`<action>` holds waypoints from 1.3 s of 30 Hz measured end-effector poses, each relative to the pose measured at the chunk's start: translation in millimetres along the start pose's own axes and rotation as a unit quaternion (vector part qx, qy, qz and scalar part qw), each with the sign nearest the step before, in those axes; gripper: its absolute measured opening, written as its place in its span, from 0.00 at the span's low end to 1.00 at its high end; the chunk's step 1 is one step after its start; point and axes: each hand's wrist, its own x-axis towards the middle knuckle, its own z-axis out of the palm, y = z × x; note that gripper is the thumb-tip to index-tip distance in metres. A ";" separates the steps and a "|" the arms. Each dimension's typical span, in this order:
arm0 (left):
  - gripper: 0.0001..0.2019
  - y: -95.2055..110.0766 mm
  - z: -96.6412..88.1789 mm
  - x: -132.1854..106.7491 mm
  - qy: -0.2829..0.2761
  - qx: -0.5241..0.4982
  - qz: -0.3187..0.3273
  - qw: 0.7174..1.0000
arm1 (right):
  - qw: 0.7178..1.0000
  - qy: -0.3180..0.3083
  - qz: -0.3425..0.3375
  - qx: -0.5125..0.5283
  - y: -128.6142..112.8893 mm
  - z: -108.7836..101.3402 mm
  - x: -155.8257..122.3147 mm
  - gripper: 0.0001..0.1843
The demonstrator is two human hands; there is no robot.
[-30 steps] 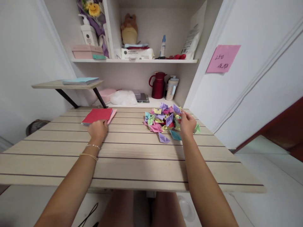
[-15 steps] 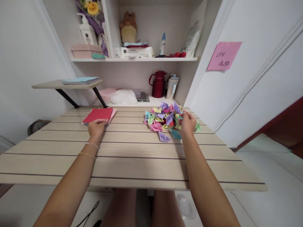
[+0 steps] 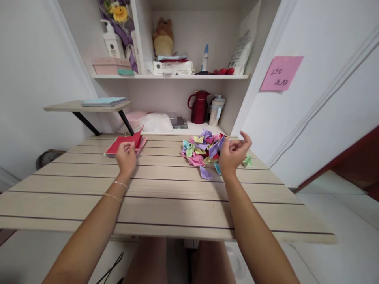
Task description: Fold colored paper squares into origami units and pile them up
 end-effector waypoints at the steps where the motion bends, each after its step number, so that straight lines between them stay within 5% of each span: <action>1: 0.11 6.2 2.8 -5.7 -0.003 -0.014 0.039 0.999 | 0.999 -0.048 -0.016 0.013 -5.4 1.8 -5.7 0.27; 6: 0.07 27.4 15.0 -38.0 -0.154 -0.003 0.182 0.971 | 0.931 -0.351 -0.089 0.047 -15.9 18.8 -40.7 0.36; 10: 0.06 38.7 18.9 -58.3 -0.250 -0.018 0.215 0.944 | 0.876 -0.464 -0.128 -0.011 -10.8 28.6 -61.6 0.37; 13: 0.05 47.4 18.5 -67.7 -0.290 -0.054 0.202 0.934 | 0.867 -0.479 -0.135 -0.027 -6.4 32.4 -67.6 0.35; 16: 0.05 53.2 17.7 -71.6 -0.286 -0.076 0.173 0.939 | 0.890 -0.444 -0.101 0.010 -3.3 35.6 -67.0 0.25; 20: 0.30 49.5 21.4 -66.3 -0.222 -0.091 0.166 0.956 | 0.917 -0.391 -0.020 0.075 -1.6 36.6 -62.3 0.11; 24: 0.45 34.1 29.1 -54.9 -0.181 -0.092 0.127 0.971 | 0.920 -0.353 0.089 0.148 -1.7 35.3 -59.4 0.13; 27: 0.44 23.5 34.4 -51.4 -0.247 -0.157 -0.039 0.955 | 0.898 -0.340 0.182 0.211 -1.7 37.2 -59.8 0.18; 30: 0.34 19.6 38.4 -55.3 -0.342 -0.213 -0.196 0.894 | 0.870 -0.349 0.228 0.262 -2.4 40.6 -62.6 0.24; 34: 0.23 22.3 41.5 -64.7 -0.431 -0.204 -0.222 0.851 | 0.842 -0.401 0.212 0.290 -5.8 41.9 -68.6 0.39; 39: 0.20 23.2 41.2 -67.1 -0.399 -0.271 -0.227 0.846 | 0.827 -0.452 0.172 0.287 -10.5 39.5 -74.1 0.45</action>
